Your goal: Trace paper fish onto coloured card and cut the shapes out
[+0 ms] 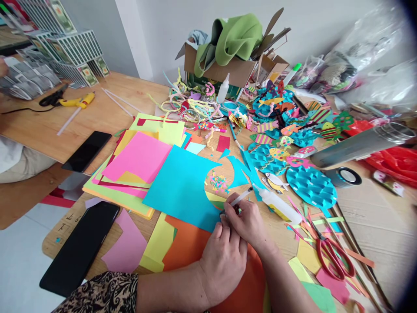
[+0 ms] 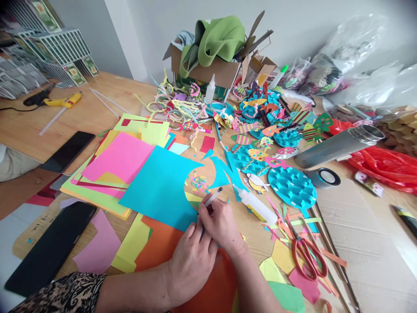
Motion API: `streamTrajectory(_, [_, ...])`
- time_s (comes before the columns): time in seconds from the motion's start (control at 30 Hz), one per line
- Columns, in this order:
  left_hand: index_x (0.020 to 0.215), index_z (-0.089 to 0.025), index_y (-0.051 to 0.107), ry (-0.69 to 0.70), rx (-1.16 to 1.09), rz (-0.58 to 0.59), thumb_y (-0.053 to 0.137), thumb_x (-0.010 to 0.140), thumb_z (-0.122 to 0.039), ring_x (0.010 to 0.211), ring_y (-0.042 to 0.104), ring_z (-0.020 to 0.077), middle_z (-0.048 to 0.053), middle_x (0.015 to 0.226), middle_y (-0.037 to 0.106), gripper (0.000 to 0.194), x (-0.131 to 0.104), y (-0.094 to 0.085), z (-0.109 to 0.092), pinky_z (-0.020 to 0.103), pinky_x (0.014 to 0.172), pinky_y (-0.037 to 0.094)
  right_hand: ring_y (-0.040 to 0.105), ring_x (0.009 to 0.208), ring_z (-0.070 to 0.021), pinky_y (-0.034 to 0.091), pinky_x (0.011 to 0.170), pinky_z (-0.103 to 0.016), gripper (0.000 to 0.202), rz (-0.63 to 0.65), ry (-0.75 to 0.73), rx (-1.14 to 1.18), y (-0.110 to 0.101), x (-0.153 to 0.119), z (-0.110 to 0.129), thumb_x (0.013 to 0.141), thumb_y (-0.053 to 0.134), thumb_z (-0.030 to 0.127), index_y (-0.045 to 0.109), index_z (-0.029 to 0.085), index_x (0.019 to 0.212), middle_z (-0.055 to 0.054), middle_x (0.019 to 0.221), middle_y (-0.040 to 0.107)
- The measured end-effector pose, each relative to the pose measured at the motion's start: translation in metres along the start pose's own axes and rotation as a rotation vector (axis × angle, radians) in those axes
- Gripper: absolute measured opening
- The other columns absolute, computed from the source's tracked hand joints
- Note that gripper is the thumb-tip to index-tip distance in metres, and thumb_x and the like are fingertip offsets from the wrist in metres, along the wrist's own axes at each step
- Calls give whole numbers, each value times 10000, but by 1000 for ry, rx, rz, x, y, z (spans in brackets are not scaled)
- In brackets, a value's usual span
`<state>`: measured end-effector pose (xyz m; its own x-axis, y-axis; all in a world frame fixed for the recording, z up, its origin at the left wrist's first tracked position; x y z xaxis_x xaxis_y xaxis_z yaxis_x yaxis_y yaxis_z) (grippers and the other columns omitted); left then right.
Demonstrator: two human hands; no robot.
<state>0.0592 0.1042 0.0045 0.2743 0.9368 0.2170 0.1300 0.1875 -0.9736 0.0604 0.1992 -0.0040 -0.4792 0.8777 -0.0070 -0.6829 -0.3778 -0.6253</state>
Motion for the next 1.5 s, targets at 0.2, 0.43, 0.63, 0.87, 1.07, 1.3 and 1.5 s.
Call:
streamTrajectory(0.2, [1143, -84, 637, 3, -3, 7, 529, 888, -242, 1103, 585, 289, 164, 1157, 655, 319, -1, 2, -1, 403, 917, 438, 504, 491, -117, 414, 499, -226, 215, 15, -3, 1, 3, -1, 0, 872, 475, 271, 481, 215, 665, 18, 562, 561])
streamTrajectory(0.43, [1145, -84, 639, 7, -9, 21, 537, 888, -250, 1096, 583, 293, 158, 1155, 656, 322, -1, 3, -1, 402, 919, 434, 495, 475, -111, 401, 485, -229, 247, 32, -6, -2, 4, -1, 2, 881, 471, 283, 484, 212, 644, 20, 552, 562])
streamTrajectory(0.63, [1136, -96, 645, -6, -13, 7, 554, 880, -254, 1067, 597, 283, 145, 1131, 668, 314, -1, 1, -1, 392, 904, 444, 495, 471, -107, 392, 484, -228, 268, 34, -3, -15, 4, 0, 2, 881, 474, 295, 493, 204, 631, 19, 548, 554])
streamTrajectory(0.87, [1178, -75, 610, 2, 23, 27, 514, 911, -273, 1120, 569, 295, 175, 1175, 640, 346, -2, 5, -1, 406, 921, 426, 496, 500, -113, 404, 484, -224, 223, -49, 25, 98, -9, -2, 1, 846, 513, 278, 517, 199, 638, 19, 561, 539])
streamTrajectory(1.07, [1142, -68, 607, 49, 44, 64, 501, 924, -311, 1141, 543, 318, 196, 1193, 610, 344, -1, 7, -1, 439, 926, 414, 594, 601, -143, 503, 538, -246, 282, -296, 21, 365, -53, -8, 7, 850, 586, 418, 593, 189, 685, -27, 712, 591])
streamTrajectory(1.3, [1118, -86, 593, 82, -46, 195, 496, 846, -169, 989, 587, 266, 143, 1053, 639, 300, 6, 1, 7, 388, 797, 482, 604, 583, -152, 514, 521, -253, 286, -386, 41, 392, -81, -42, 4, 803, 651, 460, 625, 181, 746, -28, 678, 604])
streamTrajectory(1.5, [1307, -120, 478, 139, -118, 243, 478, 786, -55, 940, 621, 240, 107, 995, 672, 525, 15, -13, 19, 350, 785, 486, 583, 552, -144, 491, 515, -245, 231, -515, 138, 439, -93, -82, -23, 790, 670, 402, 598, 183, 804, -7, 614, 601])
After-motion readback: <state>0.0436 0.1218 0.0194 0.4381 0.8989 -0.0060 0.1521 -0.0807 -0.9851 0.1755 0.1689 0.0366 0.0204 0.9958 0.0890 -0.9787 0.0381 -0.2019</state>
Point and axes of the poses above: each hand's wrist, its own x-axis towards the middle knuckle, its own y-axis out of the palm, z = x × y, the point moved 10 cm from there along x, towards the middle knuckle
